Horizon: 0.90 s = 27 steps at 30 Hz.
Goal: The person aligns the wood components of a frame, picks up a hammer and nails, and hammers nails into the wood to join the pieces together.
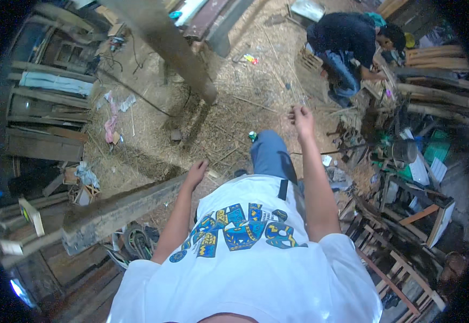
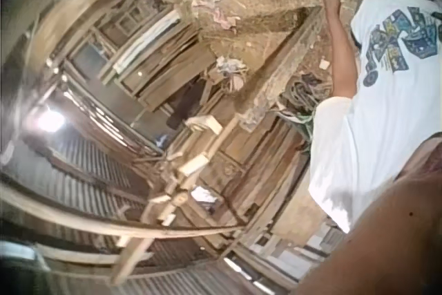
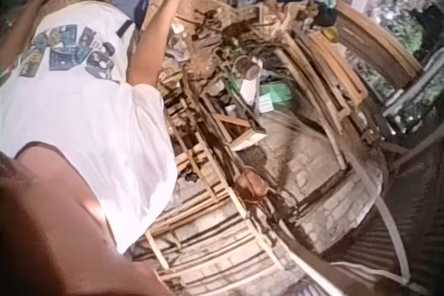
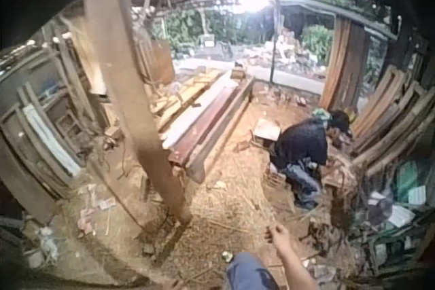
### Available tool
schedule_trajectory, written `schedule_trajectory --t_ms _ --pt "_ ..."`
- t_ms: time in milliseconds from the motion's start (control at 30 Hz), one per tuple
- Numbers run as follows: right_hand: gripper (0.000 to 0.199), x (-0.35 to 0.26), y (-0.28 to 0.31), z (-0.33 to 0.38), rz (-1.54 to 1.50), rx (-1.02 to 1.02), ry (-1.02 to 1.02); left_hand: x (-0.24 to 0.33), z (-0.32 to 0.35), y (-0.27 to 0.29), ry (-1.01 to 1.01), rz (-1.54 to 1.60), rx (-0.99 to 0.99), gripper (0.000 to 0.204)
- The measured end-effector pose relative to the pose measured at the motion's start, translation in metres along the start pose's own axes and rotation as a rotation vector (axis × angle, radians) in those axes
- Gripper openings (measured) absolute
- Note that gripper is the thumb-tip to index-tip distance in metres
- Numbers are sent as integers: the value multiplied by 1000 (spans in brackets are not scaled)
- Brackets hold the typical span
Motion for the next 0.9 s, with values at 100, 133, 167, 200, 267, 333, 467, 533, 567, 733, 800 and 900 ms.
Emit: schedule_trajectory --t_ms 100,133,167,200,267,333,467,533,567,733,800,900 --pt "26 -21 12 -64 -76 18 -76 79 -76 -5 -164 136 -97 41" --pt "26 -21 25 -94 -87 41 -102 101 -103 -12 -148 124 -117 41" --pt "26 -22 39 -123 -97 65 -128 125 -131 -18 -174 121 -93 38" --pt "26 -19 53 -155 -82 118 -162 146 -162 -22 -204 117 -69 35" --pt "25 -21 72 -221 -114 200 -216 162 -212 -28 -162 34 -56 35" --pt "23 -12 99 -293 -46 276 -244 171 -268 -36 -103 -88 -41 35" --pt "21 11 151 -409 174 333 -269 189 -378 -53 155 -38 -71 37" --pt "19 -19 100 -426 130 206 -306 208 -410 -39 426 571 285 37" --pt "18 -46 80 -433 132 139 -318 227 -432 -32 433 581 300 37" --pt "18 -132 40 -503 64 89 -442 367 -583 1 202 614 340 36" --pt "18 -168 18 -547 124 27 -469 395 -648 18 108 432 287 30" --pt "19 -219 -3 -624 161 -21 -428 426 -737 31 56 358 279 27"
Point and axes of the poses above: each hand's wrist, its own z-axis away from the middle knuckle, its own y-axis out of the back of the hand, x = y × z, the point moved 3 cm from there along -z, towards the middle knuckle, and after that the axes turned 7 degrees about -y, right-handed, at the moved point
